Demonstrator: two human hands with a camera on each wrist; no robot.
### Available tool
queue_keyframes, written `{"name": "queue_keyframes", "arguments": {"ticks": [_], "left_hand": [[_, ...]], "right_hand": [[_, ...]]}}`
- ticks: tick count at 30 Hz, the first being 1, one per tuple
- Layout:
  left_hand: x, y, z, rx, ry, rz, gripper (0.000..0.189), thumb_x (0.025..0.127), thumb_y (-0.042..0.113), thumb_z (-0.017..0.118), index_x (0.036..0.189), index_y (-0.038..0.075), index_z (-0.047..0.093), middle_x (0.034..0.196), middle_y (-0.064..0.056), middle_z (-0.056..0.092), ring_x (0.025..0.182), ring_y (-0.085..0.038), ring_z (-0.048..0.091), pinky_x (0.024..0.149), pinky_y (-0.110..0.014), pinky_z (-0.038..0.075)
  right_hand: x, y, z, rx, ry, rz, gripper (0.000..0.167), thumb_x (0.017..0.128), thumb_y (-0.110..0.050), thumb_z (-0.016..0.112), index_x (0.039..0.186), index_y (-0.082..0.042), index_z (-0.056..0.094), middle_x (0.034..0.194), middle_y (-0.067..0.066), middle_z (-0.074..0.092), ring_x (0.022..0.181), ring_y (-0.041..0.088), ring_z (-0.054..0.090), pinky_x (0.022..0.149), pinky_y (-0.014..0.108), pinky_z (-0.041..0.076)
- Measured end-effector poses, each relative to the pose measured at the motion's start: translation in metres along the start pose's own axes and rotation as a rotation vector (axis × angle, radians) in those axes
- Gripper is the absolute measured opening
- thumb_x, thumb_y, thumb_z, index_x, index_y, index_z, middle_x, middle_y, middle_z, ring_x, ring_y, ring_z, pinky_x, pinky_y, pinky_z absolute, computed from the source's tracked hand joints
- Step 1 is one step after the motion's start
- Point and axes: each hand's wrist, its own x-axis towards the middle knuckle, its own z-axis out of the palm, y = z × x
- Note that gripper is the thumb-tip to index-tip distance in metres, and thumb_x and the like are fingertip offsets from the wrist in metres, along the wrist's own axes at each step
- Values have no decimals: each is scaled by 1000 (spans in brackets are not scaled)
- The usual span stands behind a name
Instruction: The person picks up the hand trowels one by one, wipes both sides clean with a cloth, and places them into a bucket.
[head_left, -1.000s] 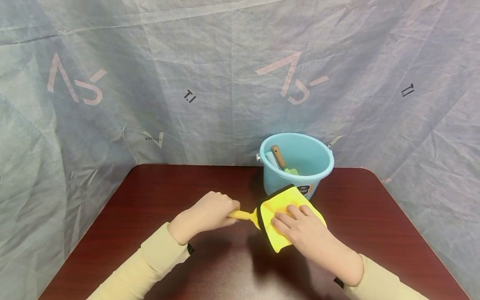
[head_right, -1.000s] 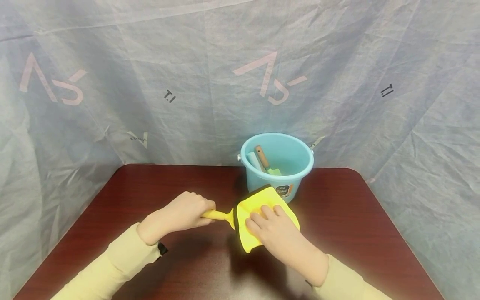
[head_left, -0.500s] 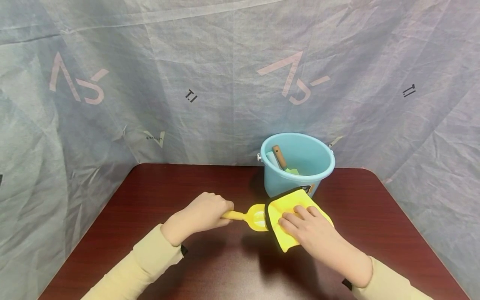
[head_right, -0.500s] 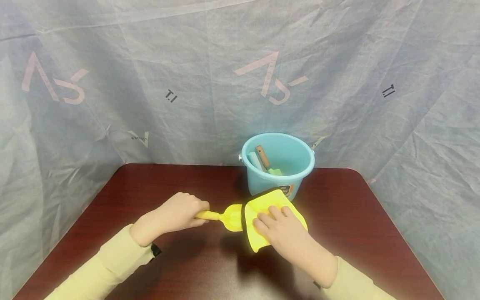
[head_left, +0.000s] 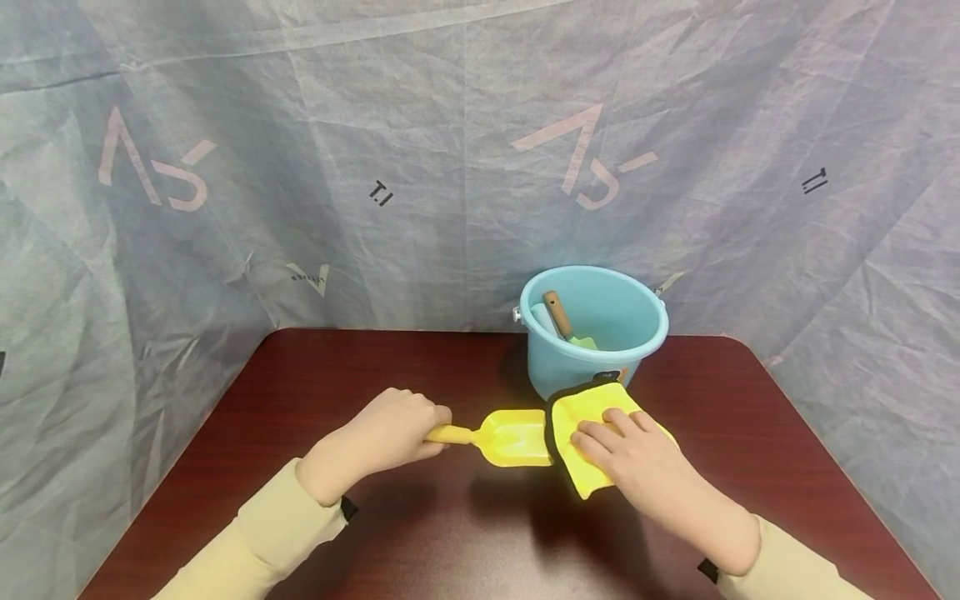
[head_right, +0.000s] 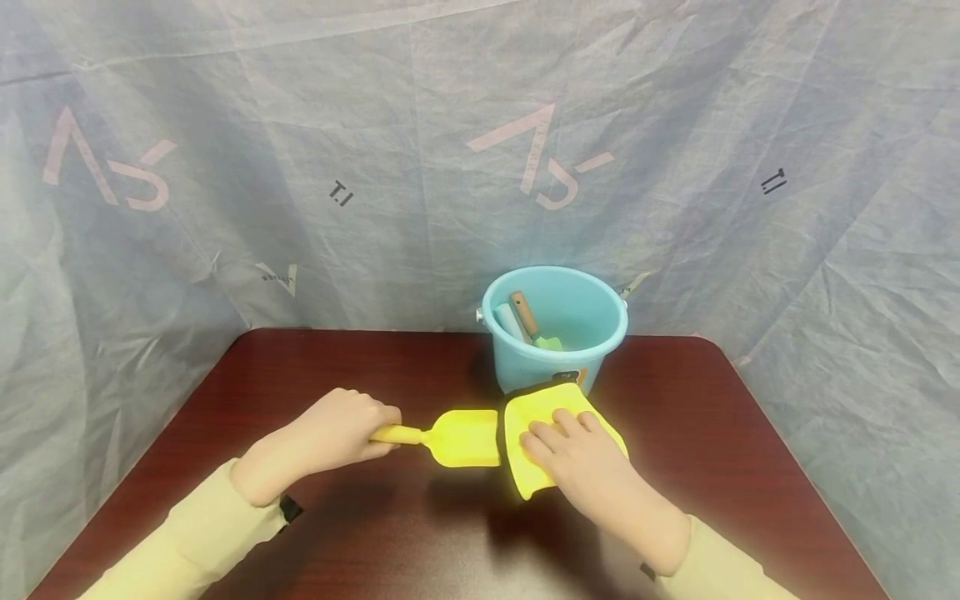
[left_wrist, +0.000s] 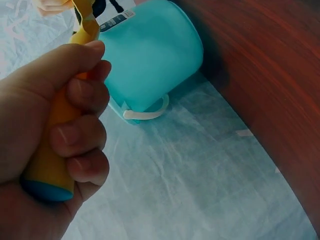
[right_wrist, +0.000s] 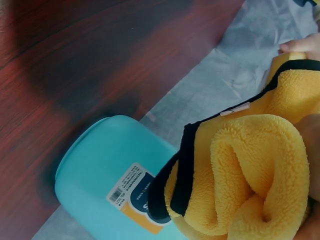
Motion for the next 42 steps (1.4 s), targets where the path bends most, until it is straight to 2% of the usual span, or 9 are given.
{"name": "queue_keyframes", "arguments": {"ticks": [12,18,23,26,30,32,35,38,42], "left_hand": [[-14,-1,-7,-46,47,0,29,73,23,74,62,22,48,53,14,30,48,-5,28,43,-21,27],[-21,-6,-8,-39,35,-27,28,72,22,74,62,23,48,53,15,31,48,-6,30,44,-22,28],[-23,-10,-5,-53,16,-40,28,72,22,74,62,23,47,52,14,31,48,-6,31,44,-23,29],[-22,-13,-3,-59,4,-45,29,72,24,74,62,23,47,53,14,31,48,-6,30,44,-23,29],[-21,-16,0,-60,-9,-56,29,72,24,75,62,23,47,53,14,32,49,-6,31,44,-23,30],[-20,-18,2,-53,-15,-60,29,72,24,75,62,23,48,53,14,32,49,-6,31,44,-23,30],[-17,-18,4,-46,-20,-60,29,72,25,75,62,23,49,53,14,33,48,-6,32,44,-23,30],[-13,-18,7,-48,-30,-57,28,73,26,75,62,23,50,52,14,34,48,-6,31,44,-23,30],[-7,-16,11,-59,-45,-56,28,73,26,75,62,24,49,52,14,34,48,-5,31,44,-23,30]], "right_hand": [[-11,7,3,-17,-2,14,44,89,-1,20,100,-12,61,95,-1,61,83,27,51,64,37,38],[-14,12,1,-22,0,32,41,86,-1,23,99,-10,61,95,0,62,82,28,51,63,38,36],[-13,15,-6,-25,10,50,38,81,-1,30,101,-8,62,96,4,63,83,29,52,65,40,37],[-13,17,-13,-12,-14,62,37,77,3,40,106,-7,61,101,8,63,87,31,52,67,42,38],[-11,19,-22,2,-42,70,47,67,9,56,112,-6,59,108,11,63,92,34,52,68,44,38],[-9,19,-25,1,-42,68,51,65,10,60,113,-6,59,109,11,63,93,34,52,68,44,38],[-5,18,-28,4,-42,64,45,72,7,53,115,-6,59,110,9,62,94,33,52,70,43,38],[-1,15,-31,2,-33,63,37,85,1,37,114,-6,59,110,8,62,95,32,51,72,42,38],[6,13,-33,-4,31,44,44,95,-4,20,109,-6,61,108,8,62,93,32,52,72,42,38]]}}
